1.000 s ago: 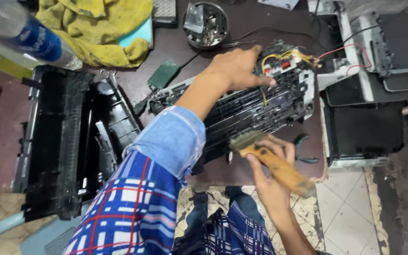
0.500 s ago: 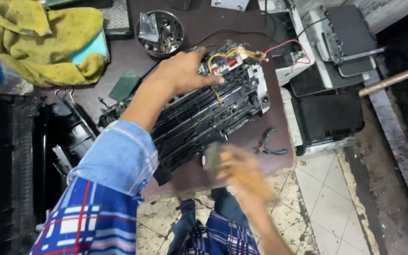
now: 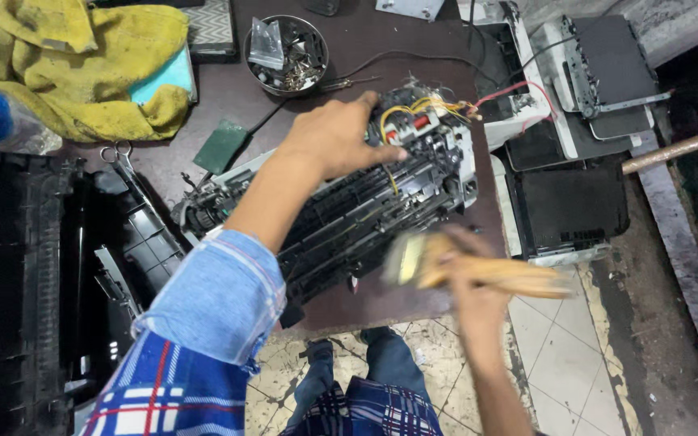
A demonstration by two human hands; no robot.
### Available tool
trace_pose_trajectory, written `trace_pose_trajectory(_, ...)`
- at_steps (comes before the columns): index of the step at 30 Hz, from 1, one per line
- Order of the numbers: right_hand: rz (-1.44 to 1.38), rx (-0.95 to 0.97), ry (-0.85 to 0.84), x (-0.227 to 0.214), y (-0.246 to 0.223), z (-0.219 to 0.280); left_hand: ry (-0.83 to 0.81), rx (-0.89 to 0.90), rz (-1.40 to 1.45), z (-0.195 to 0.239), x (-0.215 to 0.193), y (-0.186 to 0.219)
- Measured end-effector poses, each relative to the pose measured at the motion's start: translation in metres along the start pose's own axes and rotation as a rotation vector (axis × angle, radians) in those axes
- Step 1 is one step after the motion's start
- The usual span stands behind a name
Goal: The person uses a brush to clean the interior of a disassembled printer, then manipulates internal components and wires with both hands. The person repositions the printer chassis and continues to adjust parts inside.
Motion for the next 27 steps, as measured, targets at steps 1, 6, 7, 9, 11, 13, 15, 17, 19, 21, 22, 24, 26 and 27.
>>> trace_pose_trajectory(1,-0.101,0.089,0.131,-0.017,-0.002,-0.006,0.001,-0.001,-0.001,0.002,0.001,0.001)
trace_pose_trajectory(6,0.18,-0.167,0.098,0.01,-0.017,0.009,0.018,0.013,0.01,0.004,-0.005,0.006)
trace_pose_trajectory(7,0.324,-0.307,0.042,0.021,-0.022,0.016,0.015,0.007,0.011,0.004,-0.005,0.006)
trace_pose_trajectory(9,0.127,-0.12,0.177,-0.001,-0.01,0.004,0.009,-0.016,0.013,0.004,-0.005,0.004)
trace_pose_trajectory(11,-0.024,-0.075,0.057,-0.003,-0.007,-0.008,0.008,-0.004,0.022,0.006,-0.005,0.003)
trace_pose_trajectory(13,-0.13,-0.174,-0.296,0.011,-0.018,-0.014,0.004,0.001,0.015,0.005,-0.006,0.003)
trace_pose_trajectory(15,0.301,-0.511,-0.157,0.013,-0.036,-0.008,-0.004,0.005,-0.004,0.002,-0.008,0.003)
trace_pose_trajectory(17,0.402,-0.523,0.016,0.009,-0.039,-0.009,-0.009,-0.005,-0.009,0.002,-0.008,0.003)
trace_pose_trajectory(19,0.157,-0.22,0.204,-0.002,-0.024,-0.017,-0.006,-0.006,-0.008,0.005,-0.009,0.002)
trace_pose_trajectory(21,0.054,-0.142,0.048,0.014,-0.016,-0.016,-0.002,0.012,0.003,0.004,-0.011,0.003)
trace_pose_trajectory(22,0.003,-0.101,-0.027,0.018,-0.012,-0.016,-0.014,-0.007,0.001,0.003,-0.01,0.002)
trace_pose_trajectory(24,0.083,-0.158,-0.024,0.016,-0.011,-0.012,-0.035,-0.035,-0.004,0.002,-0.007,0.004)
trace_pose_trajectory(26,0.08,-0.236,-0.031,0.016,-0.012,-0.01,-0.015,-0.013,0.008,0.003,-0.007,0.006)
trace_pose_trajectory(27,0.032,-0.283,-0.039,0.018,-0.013,-0.009,-0.004,-0.008,0.011,0.005,-0.009,0.004)
Point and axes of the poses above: each hand's wrist, its own z-axis away from the middle knuckle, its own x-axis out of the palm, y = z × x, the point moved 7 cm from there along -z, towards the middle knuckle, and after that the axes turned 14 degrees about x, right-handed, at the moved point
